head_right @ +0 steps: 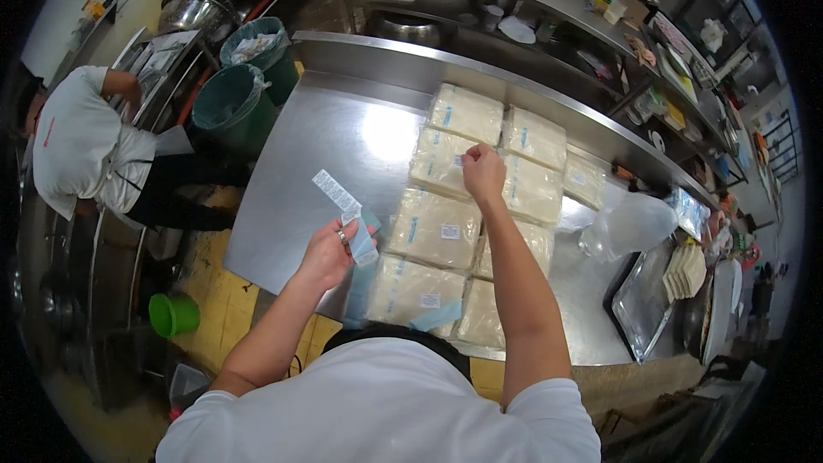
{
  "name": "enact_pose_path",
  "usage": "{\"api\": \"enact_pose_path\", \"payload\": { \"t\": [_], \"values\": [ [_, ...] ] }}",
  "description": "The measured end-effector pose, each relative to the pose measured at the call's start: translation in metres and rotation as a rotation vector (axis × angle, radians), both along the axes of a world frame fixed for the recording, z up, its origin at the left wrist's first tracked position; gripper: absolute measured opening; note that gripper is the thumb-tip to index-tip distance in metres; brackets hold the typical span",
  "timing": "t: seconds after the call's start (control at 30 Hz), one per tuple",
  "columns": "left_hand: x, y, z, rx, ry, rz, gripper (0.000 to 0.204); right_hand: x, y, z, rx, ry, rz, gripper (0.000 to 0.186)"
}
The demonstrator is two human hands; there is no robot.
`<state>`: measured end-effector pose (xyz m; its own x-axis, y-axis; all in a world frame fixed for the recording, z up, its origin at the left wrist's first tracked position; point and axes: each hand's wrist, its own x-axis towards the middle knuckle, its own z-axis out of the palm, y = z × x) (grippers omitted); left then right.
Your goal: The person labels multiple plastic-wrapped blocks of cheese and then places several loose slices of cheese into a new plastic bag by hand.
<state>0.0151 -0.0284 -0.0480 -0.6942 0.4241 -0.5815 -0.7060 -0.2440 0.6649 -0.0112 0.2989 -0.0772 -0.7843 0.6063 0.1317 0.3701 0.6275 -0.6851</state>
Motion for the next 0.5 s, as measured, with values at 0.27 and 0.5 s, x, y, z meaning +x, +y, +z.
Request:
{"api": "enact_pose_path", "payload": {
  "t": [0.27,0.5],
  "values": [
    [-0.003,-0.002,0.021,0.081,-0.071,0.066,0.033,-0.004,0.007,-0.007,0.389,-0.267,-0.149,0.044],
    [0.001,0.003,0.016,0.092,-0.026,0.078,0.037,0.068,-0.1,0.044,-0.093,0.373,0.538,0.034]
  ]
}}
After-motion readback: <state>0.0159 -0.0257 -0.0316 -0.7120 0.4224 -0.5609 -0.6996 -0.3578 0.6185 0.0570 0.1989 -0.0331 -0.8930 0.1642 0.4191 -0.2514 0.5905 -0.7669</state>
